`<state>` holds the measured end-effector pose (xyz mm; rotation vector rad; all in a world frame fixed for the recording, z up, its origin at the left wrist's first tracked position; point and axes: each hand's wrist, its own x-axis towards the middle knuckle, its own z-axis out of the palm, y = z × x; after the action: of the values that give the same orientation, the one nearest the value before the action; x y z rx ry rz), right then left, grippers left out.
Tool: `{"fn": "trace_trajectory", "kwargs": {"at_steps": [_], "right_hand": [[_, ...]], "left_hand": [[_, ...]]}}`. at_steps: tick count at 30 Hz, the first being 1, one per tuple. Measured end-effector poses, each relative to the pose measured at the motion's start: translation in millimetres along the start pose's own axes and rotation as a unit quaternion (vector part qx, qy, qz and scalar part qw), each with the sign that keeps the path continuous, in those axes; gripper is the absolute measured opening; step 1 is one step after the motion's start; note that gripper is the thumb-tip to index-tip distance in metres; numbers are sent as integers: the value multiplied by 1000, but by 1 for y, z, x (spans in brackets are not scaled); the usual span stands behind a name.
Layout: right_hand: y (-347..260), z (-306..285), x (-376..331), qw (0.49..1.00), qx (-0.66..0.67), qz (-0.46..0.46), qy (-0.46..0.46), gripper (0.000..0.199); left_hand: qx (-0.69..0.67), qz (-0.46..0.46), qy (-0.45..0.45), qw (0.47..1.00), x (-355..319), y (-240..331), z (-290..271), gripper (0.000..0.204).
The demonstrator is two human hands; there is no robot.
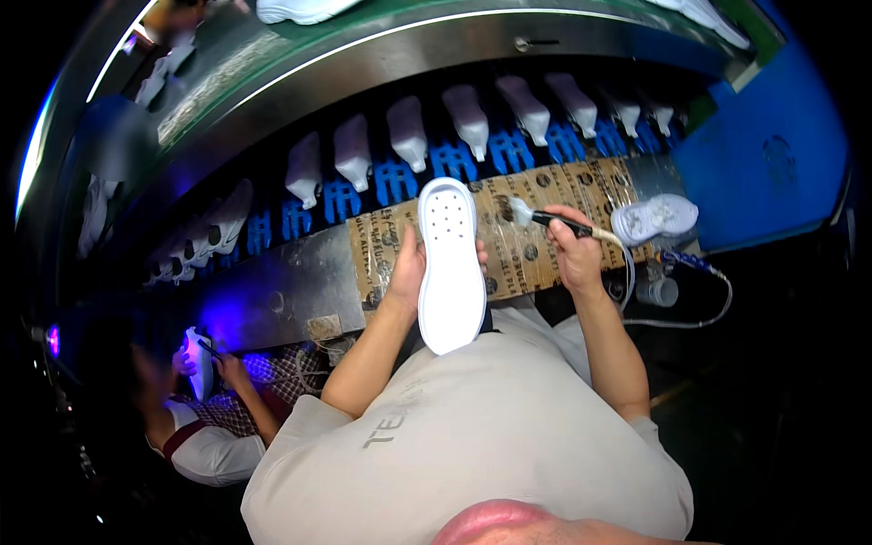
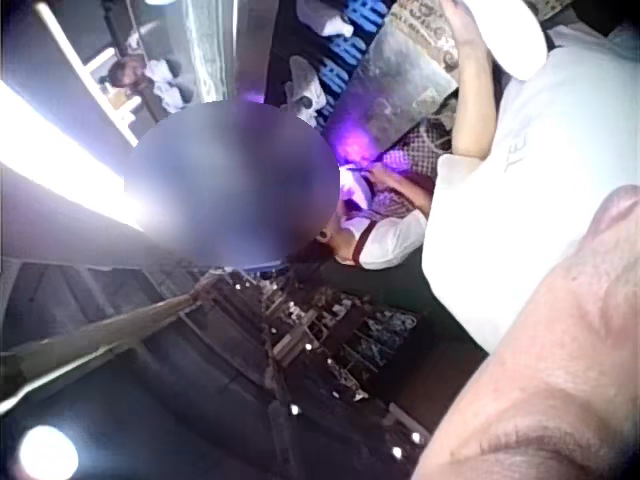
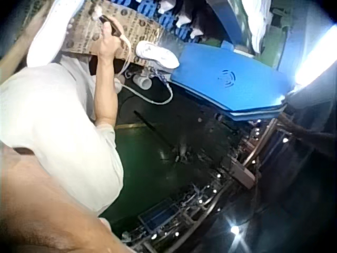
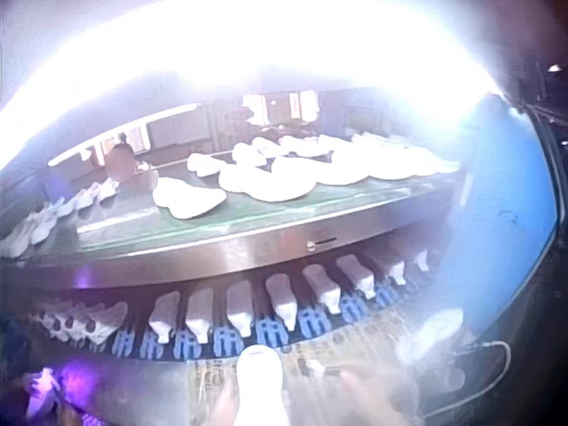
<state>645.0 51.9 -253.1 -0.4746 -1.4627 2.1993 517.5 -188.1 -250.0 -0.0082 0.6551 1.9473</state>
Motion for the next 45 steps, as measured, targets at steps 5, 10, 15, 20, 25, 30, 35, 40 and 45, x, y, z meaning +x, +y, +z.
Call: {"fn": "trace_trajectory", "kwargs": {"at_steps": [5,10,15,20,25,30,35,40,45], "right_hand": [[-30,53,10,980,-154,-95,-85,27],[-23,67,26,845,-393,-350,-95,28],[-44,54,17,936,-212,-176,-218,26],[-50,67,6,792,-449,-344,-229,33],[-56,71,5,823,-442,-337,-119,32],[-78,79,-10,810,-339,-314,-361,32],[-81,78,-10,809,-394,-330,-284,32],[-97,68,-10,878,-187,-221,-381,33],[-105,64,-7,809,-298,-236,-449,29]], "left_hand": [[42,25,-19,999,36,-8,6,98],[97,82,43,991,60,-20,25,76],[78,96,-13,992,68,-3,13,75],[-16,95,-87,992,72,4,29,77],[-106,66,-127,984,71,18,48,84],[-77,130,-96,984,71,38,66,84],[-24,145,-147,978,76,66,83,85],[69,159,-234,957,78,90,92,88],[183,106,-277,937,87,94,115,89]]}}
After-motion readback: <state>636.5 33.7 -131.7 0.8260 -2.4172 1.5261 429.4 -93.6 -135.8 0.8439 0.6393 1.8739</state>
